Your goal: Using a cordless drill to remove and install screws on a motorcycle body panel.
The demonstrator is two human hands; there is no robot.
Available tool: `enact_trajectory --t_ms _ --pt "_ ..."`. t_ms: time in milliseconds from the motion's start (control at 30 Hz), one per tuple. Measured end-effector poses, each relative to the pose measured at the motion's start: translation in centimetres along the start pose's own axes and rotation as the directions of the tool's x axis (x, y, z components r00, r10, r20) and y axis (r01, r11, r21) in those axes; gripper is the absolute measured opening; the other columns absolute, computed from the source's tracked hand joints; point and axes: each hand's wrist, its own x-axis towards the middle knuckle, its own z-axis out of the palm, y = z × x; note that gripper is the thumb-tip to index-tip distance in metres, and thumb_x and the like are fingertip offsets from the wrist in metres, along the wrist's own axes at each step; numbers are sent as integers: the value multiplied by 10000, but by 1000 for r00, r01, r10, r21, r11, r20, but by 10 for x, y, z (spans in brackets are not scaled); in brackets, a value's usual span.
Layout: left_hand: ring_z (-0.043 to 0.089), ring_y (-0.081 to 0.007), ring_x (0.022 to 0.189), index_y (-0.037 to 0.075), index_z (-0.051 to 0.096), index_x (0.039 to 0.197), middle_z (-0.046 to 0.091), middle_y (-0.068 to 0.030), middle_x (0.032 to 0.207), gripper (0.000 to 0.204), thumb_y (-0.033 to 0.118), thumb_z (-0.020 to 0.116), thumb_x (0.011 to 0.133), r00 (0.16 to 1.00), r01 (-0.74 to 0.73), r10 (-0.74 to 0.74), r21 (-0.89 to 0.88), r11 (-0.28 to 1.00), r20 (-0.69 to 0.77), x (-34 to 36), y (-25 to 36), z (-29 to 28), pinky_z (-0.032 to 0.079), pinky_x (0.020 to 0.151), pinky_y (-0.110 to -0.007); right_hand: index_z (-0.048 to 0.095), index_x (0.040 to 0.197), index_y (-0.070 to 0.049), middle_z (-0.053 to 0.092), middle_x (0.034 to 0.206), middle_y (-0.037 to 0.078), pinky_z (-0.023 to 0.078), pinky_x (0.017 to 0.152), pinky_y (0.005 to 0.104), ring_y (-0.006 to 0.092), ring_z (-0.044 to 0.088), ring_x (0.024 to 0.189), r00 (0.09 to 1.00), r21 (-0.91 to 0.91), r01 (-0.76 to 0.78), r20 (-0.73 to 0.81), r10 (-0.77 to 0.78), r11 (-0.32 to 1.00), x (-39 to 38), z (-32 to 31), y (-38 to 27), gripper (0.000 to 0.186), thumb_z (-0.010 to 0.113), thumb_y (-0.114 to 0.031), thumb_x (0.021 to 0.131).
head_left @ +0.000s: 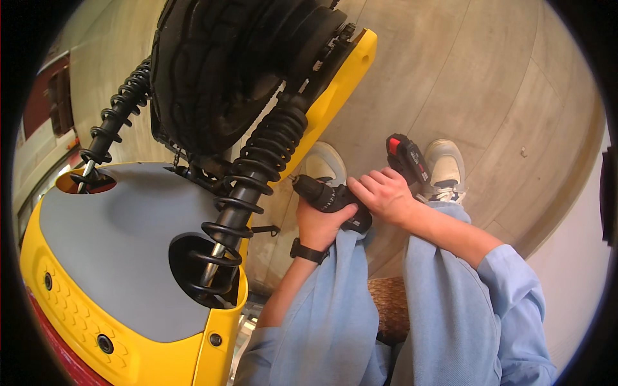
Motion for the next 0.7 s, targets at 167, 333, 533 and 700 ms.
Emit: enact_trajectory --t_ms 167,333,533,700 --pt "660 -216 877 -13 591 1038 680 -112 962 569 153 883 578 999 51 -51 67 996 -1 0 3 -5 527 787 -341 613 1005 -107 549 722 -19 433 599 288 147 577 664 1000 36 -1 21 0 999 2 2 -3 296 601 -147 712" --pt "664 -206 850 -12 611 992 685 -102 937 514 163 888 595 996 66 -67 13 998 57 2 12 -9 527 777 -338 586 1035 -128 538 747 -20 428 626 297 156 578 701 999 121 -30 25 27 992 -1 9 0 296 608 -181 744" --pt "658 -192 840 -12 613 993 682 -96 931 521 170 900 598 1000 16 -17 10 1000 21 3 3 -7 527 773 -330 543 917 -138 548 764 -5 431 629 304 166 586 717 999 110 5 44 -10 994 1 18 4 183 603 -182 750" --pt "653 -189 839 -12 613 998 678 -92 934 530 156 907 590 1000 7 -7 -11 1000 9 3 2 -8 527 776 -329 532 880 -145 537 750 -6 427 622 303 163 583 713 999 98 23 36 -26 995 3 18 4 154 600 -184 748"
